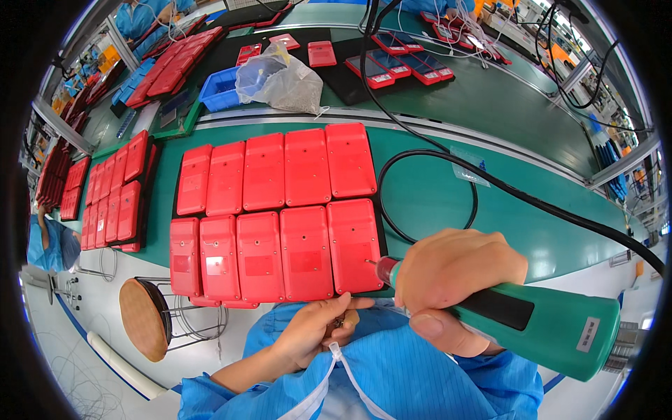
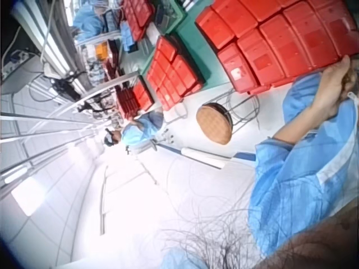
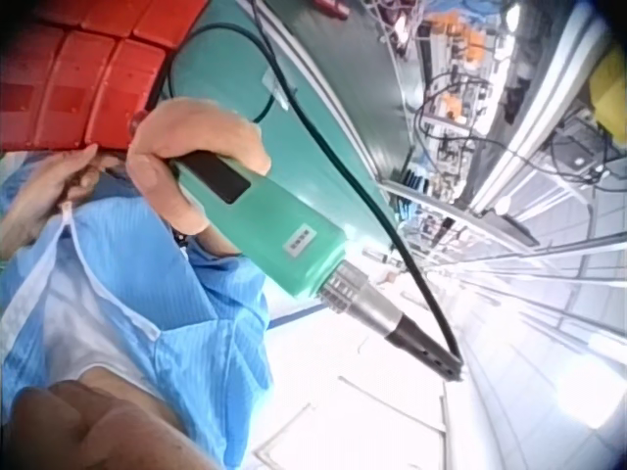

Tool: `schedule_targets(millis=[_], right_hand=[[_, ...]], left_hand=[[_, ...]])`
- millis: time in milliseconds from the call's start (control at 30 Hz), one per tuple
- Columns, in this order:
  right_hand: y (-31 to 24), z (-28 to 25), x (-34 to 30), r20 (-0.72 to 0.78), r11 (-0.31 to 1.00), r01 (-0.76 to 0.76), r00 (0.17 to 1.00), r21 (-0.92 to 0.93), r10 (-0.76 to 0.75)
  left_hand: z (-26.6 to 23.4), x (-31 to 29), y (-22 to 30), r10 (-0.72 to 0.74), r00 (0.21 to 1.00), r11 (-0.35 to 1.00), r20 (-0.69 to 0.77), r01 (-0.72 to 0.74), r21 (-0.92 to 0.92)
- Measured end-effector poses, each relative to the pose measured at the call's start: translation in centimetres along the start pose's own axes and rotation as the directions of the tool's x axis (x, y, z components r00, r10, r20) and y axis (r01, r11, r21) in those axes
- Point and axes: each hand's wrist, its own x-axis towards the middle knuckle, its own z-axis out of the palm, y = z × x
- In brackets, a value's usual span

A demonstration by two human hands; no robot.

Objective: Assembling red plastic electronic devices using an electric screwdriver and components on an assembly line.

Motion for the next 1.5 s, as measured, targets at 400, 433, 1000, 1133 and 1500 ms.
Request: schedule_targets(millis=[400, 433, 1000, 1133, 1500], right_hand=[[0.7, -0.1, 0.9, 0.077, 1.0, 0.021, 0.997, -0.006, -0.02], [0.8, -0.1, 0.9, 0.098, 1.0, 0.03, 0.995, -0.007, -0.03], [0.7, -0.7, 1.2, 0.303, 0.998, 0.057, 0.951, 0.018, -0.06], [1.0, -1.1, 1.2, 0.351, 0.995, 0.071, 0.932, 0.064, -0.089], [1.0, -1.5, 1.1, 0.328, 0.991, 0.052, 0.94, 0.12, -0.089]], left_hand=[[0.6, 0.3, 0.3, -0.025, 0.994, 0.992, -0.105, 0.011, -0.125], [0.7, 0.2, 0.5, -0.033, 0.994, 0.993, -0.107, 0.021, -0.116], [0.2, 0.3, 0.8, -0.042, 0.996, 0.999, -0.081, 0.041, -0.019], [-0.2, 0.3, 0.5, -0.017, 0.999, 0.989, -0.036, 0.012, -0.15], [-0.3, 0.3, 0.7, -0.027, 0.999, 0.993, -0.017, 0.025, -0.113]])
